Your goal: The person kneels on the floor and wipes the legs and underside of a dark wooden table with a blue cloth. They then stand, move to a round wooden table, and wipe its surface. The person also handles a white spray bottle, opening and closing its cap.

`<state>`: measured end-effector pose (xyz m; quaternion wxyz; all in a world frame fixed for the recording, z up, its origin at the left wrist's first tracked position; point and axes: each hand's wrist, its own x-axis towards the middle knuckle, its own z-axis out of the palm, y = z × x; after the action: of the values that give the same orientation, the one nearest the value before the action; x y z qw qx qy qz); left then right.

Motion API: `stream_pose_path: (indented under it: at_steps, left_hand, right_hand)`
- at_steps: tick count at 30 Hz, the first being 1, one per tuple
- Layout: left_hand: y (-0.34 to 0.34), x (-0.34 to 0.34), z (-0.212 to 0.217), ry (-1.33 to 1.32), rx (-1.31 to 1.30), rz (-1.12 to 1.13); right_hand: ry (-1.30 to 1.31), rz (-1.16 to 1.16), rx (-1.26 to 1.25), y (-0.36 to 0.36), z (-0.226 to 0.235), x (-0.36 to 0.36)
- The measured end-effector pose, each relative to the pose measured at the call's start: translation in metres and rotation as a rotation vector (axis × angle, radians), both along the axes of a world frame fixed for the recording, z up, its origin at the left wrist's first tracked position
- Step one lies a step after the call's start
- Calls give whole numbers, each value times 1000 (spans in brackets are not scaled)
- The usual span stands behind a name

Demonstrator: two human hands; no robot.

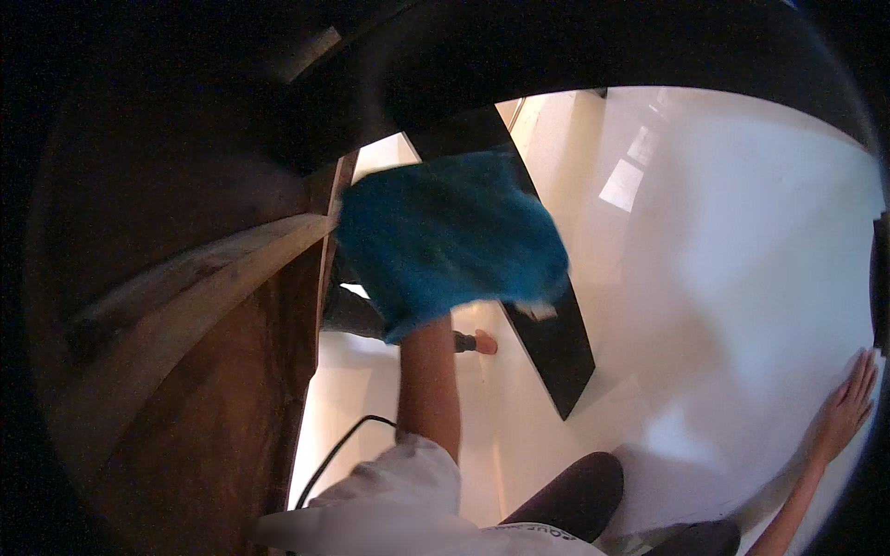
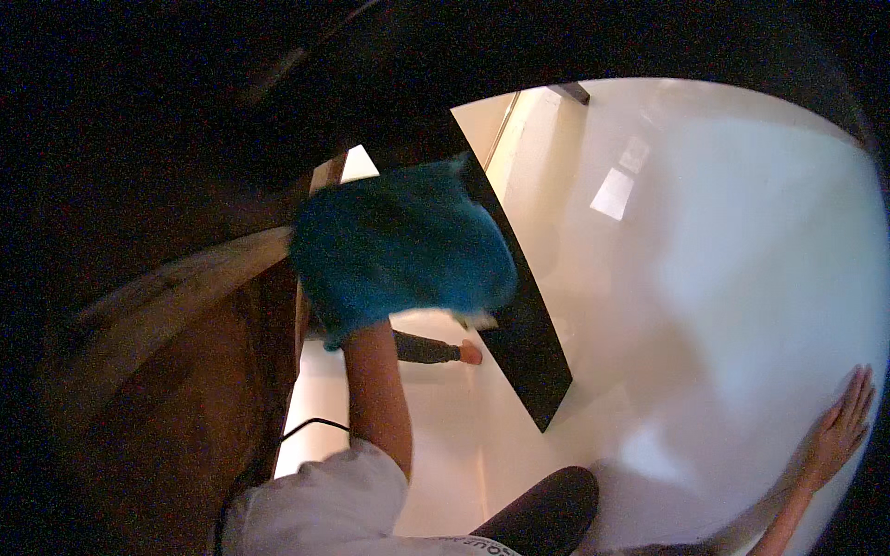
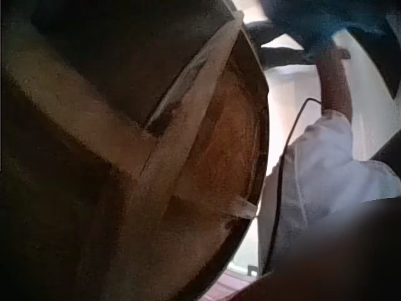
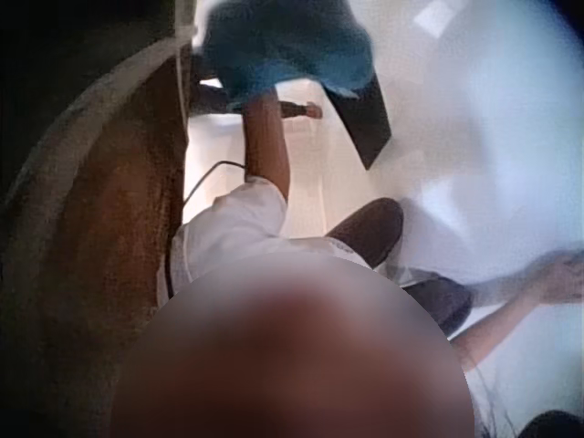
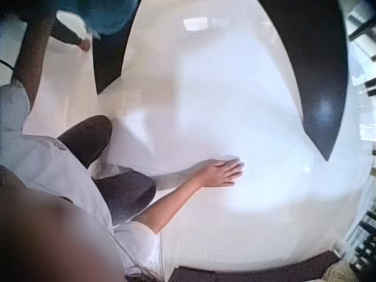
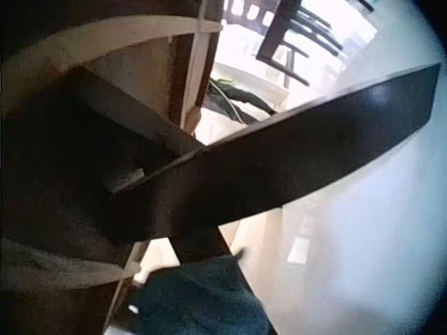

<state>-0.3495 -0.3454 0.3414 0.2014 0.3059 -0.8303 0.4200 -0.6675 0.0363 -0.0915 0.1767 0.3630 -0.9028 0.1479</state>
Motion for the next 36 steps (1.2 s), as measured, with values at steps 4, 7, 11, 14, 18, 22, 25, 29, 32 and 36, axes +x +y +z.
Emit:
stream_pose_path:
  at_steps: [4, 7, 11, 14, 18, 22, 25, 29, 32, 36]
  left_hand:
    - [-66, -16, 105, -150, -597, 9]
    - [-92, -49, 194, -215, -777, 83]
    - [-84, -105, 185, 159, -155, -16]
    - [-75, -128, 165, 305, 118, -284]
    - [-82, -161, 107, 290, 154, -309]
    - [-68, -183, 77, 463, 27, -389]
    - [-36, -195, 78, 478, 330, -446]
    - [-33, -213, 53, 194, 540, -865]
    - [-42, -262, 30, -365, 655, -958]
    - [-30, -270, 49, -525, 306, -683]
  right_hand:
    - [-69, -32, 8, -13, 6, 6]
    - [-182, -77, 132, -25, 17, 12]
    - [-230, -140, 158, -21, 19, 4]
    - [-184, -110, 14, -23, 25, 6]
    - [-198, -133, 69, -30, 28, -1]
    - [-205, -136, 63, -33, 30, 3]
    - [-175, -138, 8, -29, 31, -4]
    - [-200, -148, 19, -34, 33, -4]
    - [-245, -155, 118, -36, 37, -2]
    - [-287, -172, 139, -37, 45, -4]
